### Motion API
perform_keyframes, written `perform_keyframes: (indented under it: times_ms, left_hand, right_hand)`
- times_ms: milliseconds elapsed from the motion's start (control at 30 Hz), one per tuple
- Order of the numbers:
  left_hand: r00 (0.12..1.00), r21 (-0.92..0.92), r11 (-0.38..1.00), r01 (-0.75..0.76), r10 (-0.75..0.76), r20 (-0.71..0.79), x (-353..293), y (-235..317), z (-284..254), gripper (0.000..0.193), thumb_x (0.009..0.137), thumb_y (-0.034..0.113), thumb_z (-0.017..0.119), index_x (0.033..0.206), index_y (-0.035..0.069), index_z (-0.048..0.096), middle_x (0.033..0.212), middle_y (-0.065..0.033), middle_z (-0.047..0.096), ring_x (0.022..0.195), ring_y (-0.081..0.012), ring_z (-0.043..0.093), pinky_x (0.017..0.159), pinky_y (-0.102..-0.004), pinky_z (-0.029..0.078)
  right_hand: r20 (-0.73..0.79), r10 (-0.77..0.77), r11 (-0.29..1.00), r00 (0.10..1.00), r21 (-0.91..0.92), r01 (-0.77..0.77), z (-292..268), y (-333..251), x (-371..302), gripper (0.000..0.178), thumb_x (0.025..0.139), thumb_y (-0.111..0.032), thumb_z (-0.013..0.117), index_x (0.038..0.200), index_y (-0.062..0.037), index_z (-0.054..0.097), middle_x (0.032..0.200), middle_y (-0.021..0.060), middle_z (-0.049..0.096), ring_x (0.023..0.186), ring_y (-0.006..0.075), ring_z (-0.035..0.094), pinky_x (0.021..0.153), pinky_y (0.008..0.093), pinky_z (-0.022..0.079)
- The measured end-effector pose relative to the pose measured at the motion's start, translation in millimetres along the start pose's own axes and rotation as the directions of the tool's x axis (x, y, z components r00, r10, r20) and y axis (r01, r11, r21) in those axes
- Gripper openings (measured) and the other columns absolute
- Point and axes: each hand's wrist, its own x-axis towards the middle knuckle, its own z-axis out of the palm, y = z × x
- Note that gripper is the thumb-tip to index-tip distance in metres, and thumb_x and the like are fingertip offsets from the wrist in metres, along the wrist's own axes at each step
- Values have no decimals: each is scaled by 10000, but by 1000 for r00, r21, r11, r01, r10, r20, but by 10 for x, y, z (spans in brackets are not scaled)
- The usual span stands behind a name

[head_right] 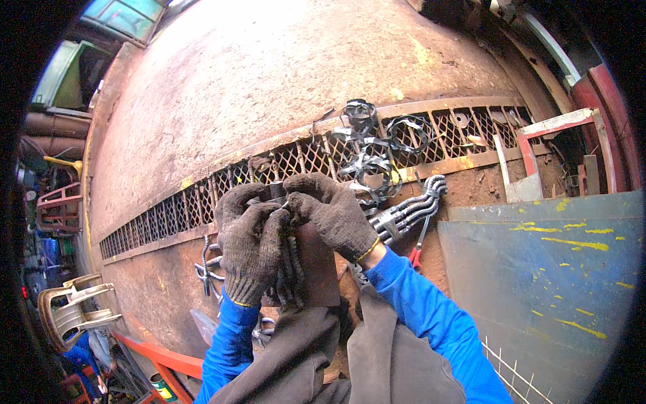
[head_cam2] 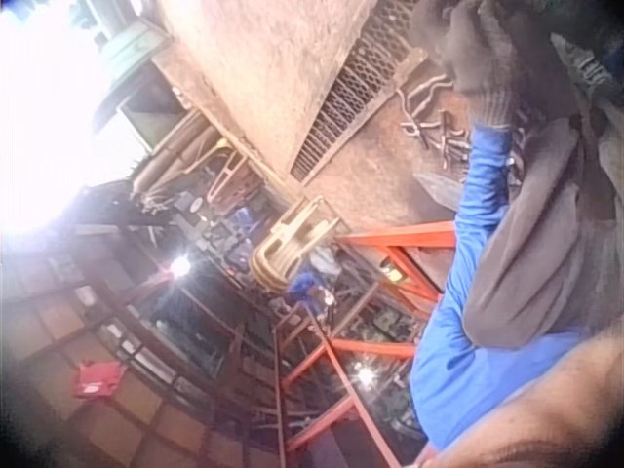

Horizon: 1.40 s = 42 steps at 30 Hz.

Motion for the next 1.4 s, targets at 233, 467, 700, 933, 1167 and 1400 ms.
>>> perform_keyframes:
  times_ms: [233, 467, 700, 933, 1167, 1400]
  left_hand:
    - [969, -282, 950, 130, -62, 238, 46, -95, -119, 271, 804, 119, 739, 1059, 31, 742, 1302, -202, 593, 1251, -367, 528, 1087, -449, 386]
    - [995, -184, 982, -49, 63, 74, 22, -130, 51, 261, 719, 84, 810, 957, 35, 716, 1280, -182, 605, 1223, -361, 568, 1040, -441, 454]
    - [967, -340, 914, -221, 158, -202, 134, -150, 140, 307, 645, 45, 802, 945, 110, 774, 1056, -96, 703, 1017, -309, 652, 866, -440, 539]
    - [902, -73, 917, -392, 367, -229, 86, -265, 146, 380, 600, 85, 780, 969, 174, 805, 980, -43, 719, 985, -287, 656, 843, -417, 535]
    - [919, -246, 905, -348, 278, -279, 47, -313, 217, 380, 561, 49, 808, 918, 178, 811, 936, -22, 694, 968, -264, 643, 842, -404, 534]
    - [930, -258, 909, -328, 263, -257, 4, -302, 203, 392, 532, 29, 841, 895, 171, 808, 906, -15, 670, 965, -260, 639, 847, -401, 532]
  right_hand:
    - [-3, -186, 978, 983, -102, 184, 14, 55, 51, 277, 944, -50, 706, 1213, -28, 644, 1111, 45, 699, 1007, 123, 646, 884, 274, 546]
    - [-51, -50, 993, 997, -113, 44, 9, 21, 39, 285, 939, -88, 726, 1205, -30, 642, 1106, 50, 696, 1003, 119, 642, 870, 267, 542]
    - [15, 6, 997, 1000, -79, -5, -9, -40, 23, 302, 954, -148, 718, 1218, -20, 647, 1104, 61, 706, 979, 127, 654, 860, 287, 559]
    - [62, 71, 911, 996, -411, -39, -52, -140, 31, 269, 1004, -243, 661, 1134, -8, 671, 994, 33, 694, 882, 104, 644, 793, 264, 549]
    - [130, -196, 751, 972, -617, 234, -36, -88, 1, 267, 1001, -263, 579, 952, -11, 652, 822, 163, 651, 781, 284, 656, 704, 418, 512]
    - [201, -454, 358, 868, -851, 385, -98, -51, 48, 225, 895, -285, 657, 829, -71, 640, 781, 199, 621, 759, 416, 634, 681, 494, 495]
